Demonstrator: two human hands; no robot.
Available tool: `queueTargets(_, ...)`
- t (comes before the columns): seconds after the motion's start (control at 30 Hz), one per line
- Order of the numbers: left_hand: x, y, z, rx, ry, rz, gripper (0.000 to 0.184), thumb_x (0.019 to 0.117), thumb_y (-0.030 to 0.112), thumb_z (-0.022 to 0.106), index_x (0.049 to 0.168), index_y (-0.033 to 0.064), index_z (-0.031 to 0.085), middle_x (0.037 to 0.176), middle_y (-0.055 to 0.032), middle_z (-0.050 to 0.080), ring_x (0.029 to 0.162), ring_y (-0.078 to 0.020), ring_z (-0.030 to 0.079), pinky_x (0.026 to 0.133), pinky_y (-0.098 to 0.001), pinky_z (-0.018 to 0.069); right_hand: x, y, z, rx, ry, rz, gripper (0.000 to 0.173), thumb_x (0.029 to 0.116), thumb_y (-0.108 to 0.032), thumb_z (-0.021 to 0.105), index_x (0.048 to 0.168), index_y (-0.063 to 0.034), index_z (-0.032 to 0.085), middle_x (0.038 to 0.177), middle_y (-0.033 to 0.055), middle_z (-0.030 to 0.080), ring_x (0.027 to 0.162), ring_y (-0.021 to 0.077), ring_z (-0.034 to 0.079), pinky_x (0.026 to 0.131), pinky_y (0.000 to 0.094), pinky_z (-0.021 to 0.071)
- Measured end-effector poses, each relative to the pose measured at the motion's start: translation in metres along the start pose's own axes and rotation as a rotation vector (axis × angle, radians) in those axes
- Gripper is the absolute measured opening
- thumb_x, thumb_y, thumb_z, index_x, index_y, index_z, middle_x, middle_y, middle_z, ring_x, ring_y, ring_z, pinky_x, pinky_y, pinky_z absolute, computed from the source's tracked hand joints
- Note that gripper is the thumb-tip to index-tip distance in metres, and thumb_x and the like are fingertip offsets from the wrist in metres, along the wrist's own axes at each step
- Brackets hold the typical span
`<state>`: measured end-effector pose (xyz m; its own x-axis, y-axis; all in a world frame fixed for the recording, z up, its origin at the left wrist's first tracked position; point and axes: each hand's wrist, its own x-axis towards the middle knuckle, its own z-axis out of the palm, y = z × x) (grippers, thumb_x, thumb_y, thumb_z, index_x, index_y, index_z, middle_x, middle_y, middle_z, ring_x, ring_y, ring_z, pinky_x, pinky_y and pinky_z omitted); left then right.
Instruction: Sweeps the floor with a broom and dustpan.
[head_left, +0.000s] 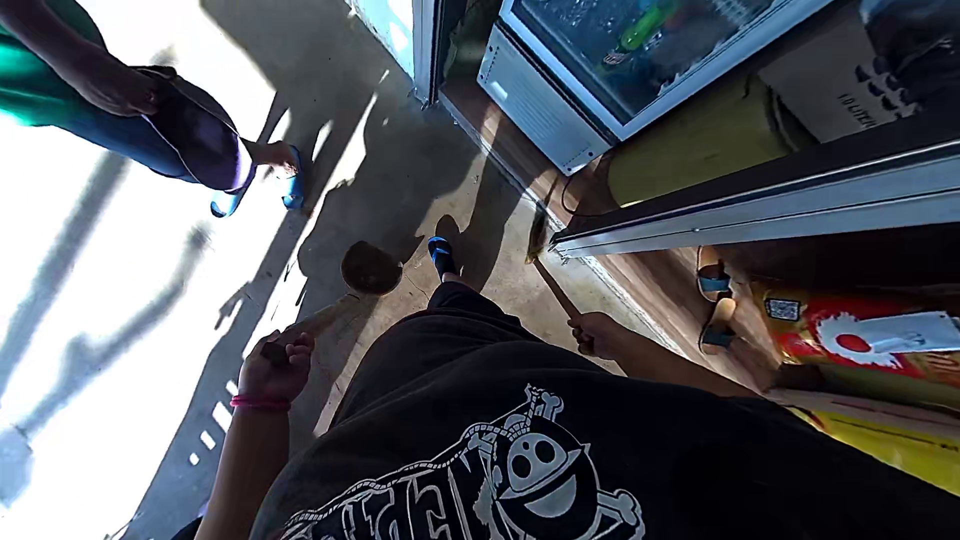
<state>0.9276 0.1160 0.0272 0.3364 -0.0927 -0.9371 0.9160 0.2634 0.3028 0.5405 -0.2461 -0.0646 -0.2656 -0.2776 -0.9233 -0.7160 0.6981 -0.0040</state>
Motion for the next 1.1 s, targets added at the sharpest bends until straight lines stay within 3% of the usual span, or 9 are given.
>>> queueTargets(0.1,0.017,0.021,0.059,0.083,-0.049,-0.005,0.045,0.1084,0.044,0.025,0.101,0.0076,0.051,0.076,-0.0066,0.061,0.048,-0.0068,0.058,0.036,-0.0153,0.0437,0.014,-0.019,0.002,0.301,-0.001,0.099,0.016,0.1072,-0.014,0.046,0.091,-0.0115,0.047,0.056,-0.0044,0.036,0.04,0.0059,0.035,0.038,0.0213,0.0373)
queueTargets(0.2,0.042,0.049,0.129,0.21,-0.073,-0.009,0.046,0.1085,0.043,0.024,0.102,0.007,0.052,0.076,-0.0054,0.061,0.046,-0.0049,0.056,0.036,-0.0145,0.0427,0.033,-0.07,0.007,0.497,-0.028,0.18,0.02,0.1082,-0.016,0.042,0.089,-0.0125,0.045,0.054,-0.0048,0.036,0.039,0.0046,0.036,0.038,0.0198,0.037)
queueTargets(0.33,0.082,0.095,0.223,0.33,-0.067,-0.017,0.049,0.1094,0.043,0.021,0.101,0.0068,0.052,0.075,-0.004,0.059,0.044,-0.0027,0.052,0.035,-0.0128,0.0408,0.061,-0.195,0.032,0.588,-0.083,0.188,0.021,0.1083,-0.017,0.04,0.088,-0.0133,0.043,0.057,-0.0027,0.038,0.04,0.0057,0.037,0.04,0.0199,0.0377)
queueTargets(0.47,0.121,0.139,0.308,0.367,-0.074,-0.03,0.049,0.1088,0.042,0.02,0.102,0.006,0.052,0.076,-0.0049,0.06,0.044,-0.0035,0.053,0.035,-0.0132,0.042,0.08,-0.332,0.069,0.462,-0.126,0.12,0.022,0.1097,-0.026,0.04,0.093,-0.0116,0.044,0.062,-0.0006,0.037,0.045,0.0103,0.037,0.045,0.0263,0.0388)
queueTargets(0.67,0.162,0.178,0.423,0.507,-0.003,0.059,0.037,0.1098,0.035,0.026,0.095,0.0101,0.049,0.07,-0.0043,0.058,0.046,-0.0059,0.054,0.037,-0.015,0.0416,0.04,-0.5,0.134,0.363,-0.248,0.04,0.009,0.1049,-0.012,0.043,0.097,-0.0094,0.048,0.065,0.0006,0.04,0.046,0.0108,0.039,0.046,0.0247,0.0407)
queueTargets(0.73,0.175,0.188,0.453,0.568,0.022,0.077,0.033,0.1099,0.033,0.029,0.096,0.0108,0.049,0.068,-0.0034,0.055,0.045,-0.0059,0.053,0.038,-0.0156,0.0429,0.032,-0.522,0.156,0.324,-0.283,0.025,0.008,0.1044,-0.011,0.044,0.107,-0.0079,0.051,0.072,0.0022,0.043,0.051,0.012,0.042,0.049,0.0259,0.0424)
queueTargets(0.97,0.236,0.236,0.519,0.727,0.038,0.052,0.023,0.1055,0.034,0.04,0.098,0.0142,0.05,0.071,-0.0016,0.056,0.051,-0.0076,0.055,0.044,-0.0182,0.0467,0.005,-0.557,0.222,-0.171,-0.292,-0.038,0.014,0.1048,-0.013,0.044,0.105,-0.0045,0.055,0.074,0.0032,0.048,0.054,0.011,0.046,0.051,0.0259,0.0425)
queueTargets(1.03,0.252,0.251,0.545,0.744,-0.001,0.026,0.026,0.1071,0.033,0.036,0.094,0.0147,0.047,0.066,-0.0009,0.053,0.048,-0.008,0.055,0.043,-0.0185,0.047,-0.015,-0.569,0.221,-0.403,-0.298,-0.088,0.022,0.1058,-0.011,0.042,0.116,0.0013,0.058,0.091,0.0096,0.055,0.072,0.0157,0.054,0.068,0.0321,0.048)
queueTargets(1.1,0.268,0.265,0.559,0.746,-0.061,-0.019,0.022,0.1061,0.027,0.035,0.092,0.0148,0.047,0.066,-0.0011,0.052,0.05,-0.0084,0.054,0.045,-0.0188,0.0467,-0.032,-0.558,0.224,-0.589,-0.281,-0.129,0.022,0.1059,-0.012,0.042,0.112,0.0026,0.058,0.088,0.0095,0.055,0.07,0.0162,0.053,0.066,0.0329,0.0473)
